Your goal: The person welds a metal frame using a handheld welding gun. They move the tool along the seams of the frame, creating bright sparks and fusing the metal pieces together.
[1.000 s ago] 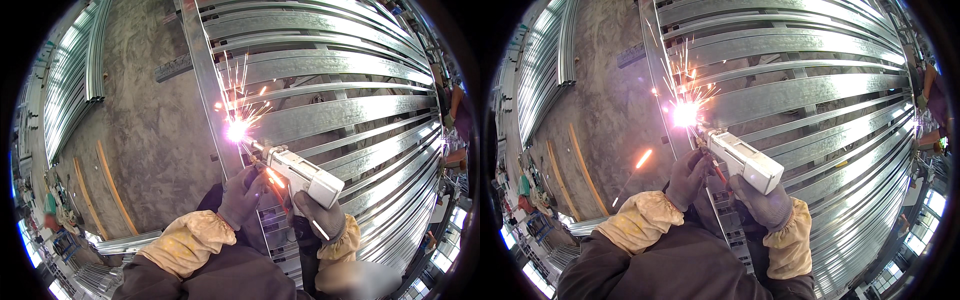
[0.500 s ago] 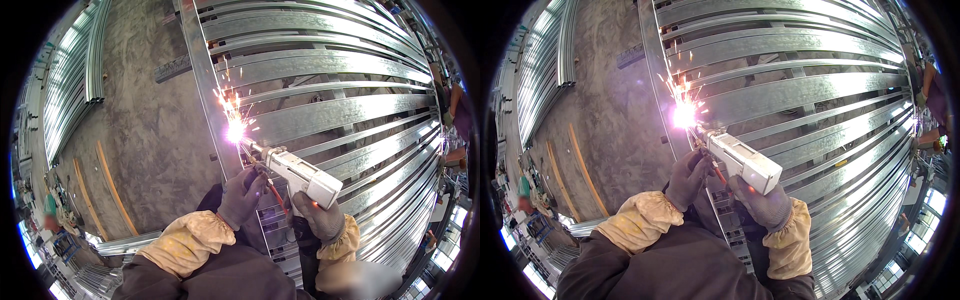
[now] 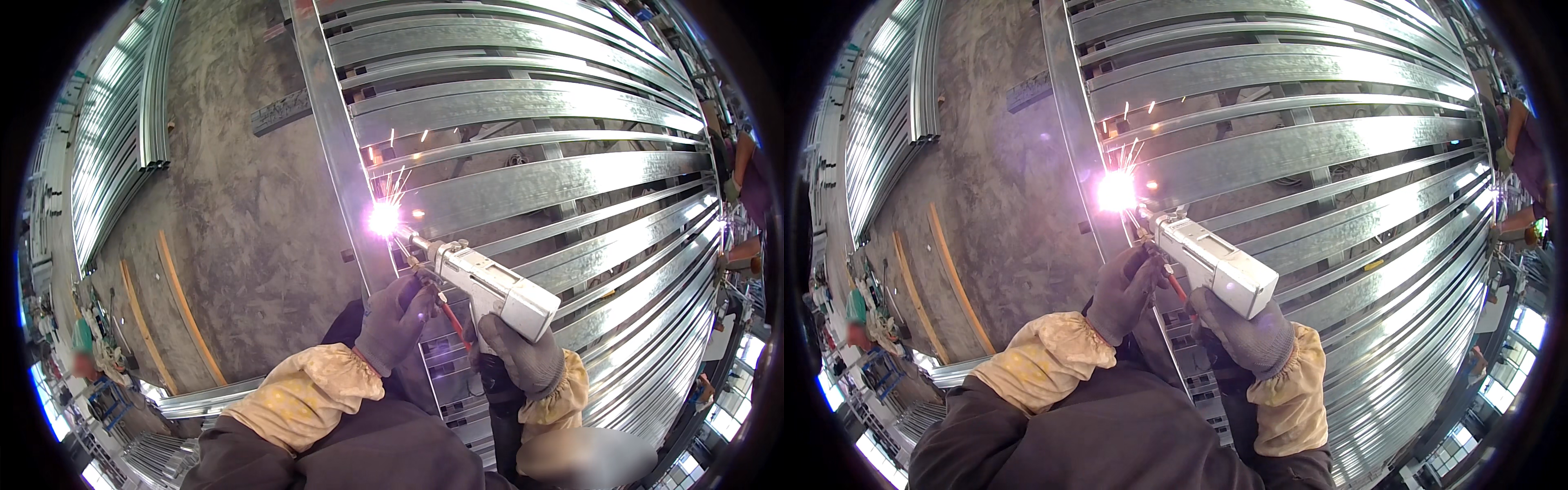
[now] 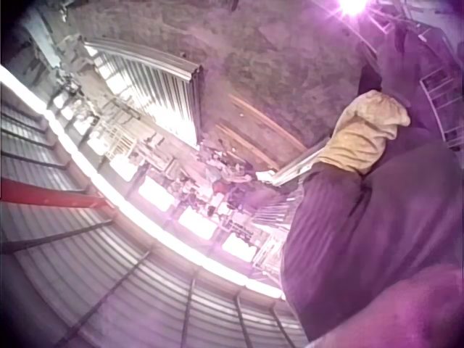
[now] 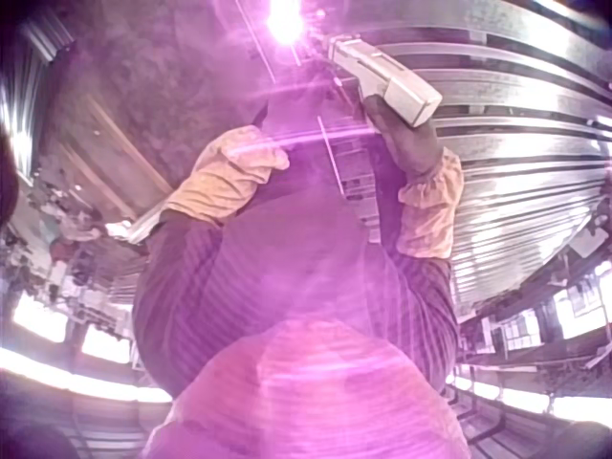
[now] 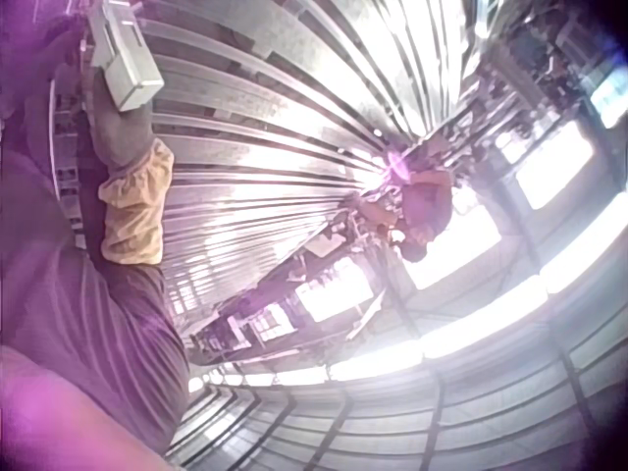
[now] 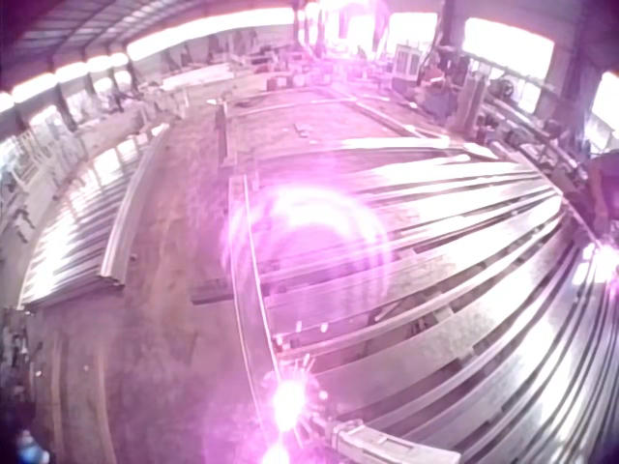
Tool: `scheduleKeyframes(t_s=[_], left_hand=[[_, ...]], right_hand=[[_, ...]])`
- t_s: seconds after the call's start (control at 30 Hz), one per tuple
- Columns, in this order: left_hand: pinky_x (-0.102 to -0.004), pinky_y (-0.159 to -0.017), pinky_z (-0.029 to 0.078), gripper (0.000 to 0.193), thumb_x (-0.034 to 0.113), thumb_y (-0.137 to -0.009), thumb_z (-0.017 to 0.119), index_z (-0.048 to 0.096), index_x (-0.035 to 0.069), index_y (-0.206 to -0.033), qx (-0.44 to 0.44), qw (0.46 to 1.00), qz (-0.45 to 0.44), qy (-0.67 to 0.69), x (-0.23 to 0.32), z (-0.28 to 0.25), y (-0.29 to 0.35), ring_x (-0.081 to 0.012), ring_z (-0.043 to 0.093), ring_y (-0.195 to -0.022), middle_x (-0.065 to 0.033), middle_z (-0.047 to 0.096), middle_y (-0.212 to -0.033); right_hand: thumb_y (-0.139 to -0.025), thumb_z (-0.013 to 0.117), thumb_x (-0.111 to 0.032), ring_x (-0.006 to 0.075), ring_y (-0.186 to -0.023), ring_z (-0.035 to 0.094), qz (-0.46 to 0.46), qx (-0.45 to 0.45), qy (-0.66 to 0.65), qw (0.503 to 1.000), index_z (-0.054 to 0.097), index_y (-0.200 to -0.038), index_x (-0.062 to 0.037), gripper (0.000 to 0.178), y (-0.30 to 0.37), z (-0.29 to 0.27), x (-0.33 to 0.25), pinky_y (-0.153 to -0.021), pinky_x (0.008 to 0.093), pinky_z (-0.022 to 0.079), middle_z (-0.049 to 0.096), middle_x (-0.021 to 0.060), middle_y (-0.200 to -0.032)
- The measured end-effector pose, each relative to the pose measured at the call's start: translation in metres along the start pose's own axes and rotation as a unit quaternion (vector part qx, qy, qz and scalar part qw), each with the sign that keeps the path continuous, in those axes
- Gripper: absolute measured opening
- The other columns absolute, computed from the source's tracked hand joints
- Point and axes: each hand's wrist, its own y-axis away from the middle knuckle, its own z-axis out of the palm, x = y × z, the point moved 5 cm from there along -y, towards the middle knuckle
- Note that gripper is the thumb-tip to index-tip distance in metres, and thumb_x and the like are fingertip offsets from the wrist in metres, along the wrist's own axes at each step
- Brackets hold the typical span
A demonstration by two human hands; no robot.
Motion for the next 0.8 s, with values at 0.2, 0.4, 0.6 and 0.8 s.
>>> scheduleKeyframes(t_s=[0.2,0.4,0.6,0.8], left_hand=[[-0.0210,-0.052,0.043,0.024,0.022,-0.104,0.056,0.065,0.001,-0.109,-0.001,1.000,0.007,-0.018,0.001,-0.001,0.002,-0.0031,0.054,-0.059,-0.0008,0.064,-0.078],[-0.0213,-0.053,0.044,0.023,0.021,-0.103,0.057,0.066,0.001,-0.107,0.007,1.000,-0.011,-0.008,0.010,0.001,0.003,-0.0034,0.055,-0.060,-0.0006,0.064,-0.077],[-0.0213,-0.053,0.045,0.022,0.020,-0.102,0.057,0.065,0.000,-0.108,0.007,1.000,-0.010,0.002,0.008,0.001,0.005,-0.0038,0.055,-0.059,-0.0013,0.064,-0.077],[-0.0229,-0.059,0.047,0.026,0.022,-0.103,0.057,0.065,-0.001,-0.109,0.019,0.999,0.016,-0.021,0.004,0.003,0.007,-0.0071,0.062,-0.070,-0.0048,0.068,-0.082]], right_hand=[[-0.098,0.065,-0.021,0.0098,-0.070,0.064,-0.016,0.001,0.008,1.000,0.061,-0.119,0.0015,0.031,0.000,0.001,-0.002,-0.059,0.0257,0.052,0.068,0.0047,-0.086],[-0.098,0.066,-0.020,0.0099,-0.069,0.064,-0.003,0.002,0.018,1.000,0.061,-0.119,0.0010,0.030,0.001,0.000,-0.003,-0.059,0.0259,0.053,0.068,0.0045,-0.086],[-0.098,0.065,-0.019,0.0103,-0.070,0.065,-0.015,-0.005,0.006,1.000,0.061,-0.121,0.0009,0.031,0.002,-0.002,-0.001,-0.060,0.0265,0.053,0.069,0.0046,-0.087],[-0.096,0.064,-0.017,0.0143,-0.068,0.066,-0.070,-0.014,-0.018,0.997,0.058,-0.126,0.0028,0.037,0.002,-0.006,0.000,-0.058,0.0281,0.055,0.070,0.0094,-0.092]])
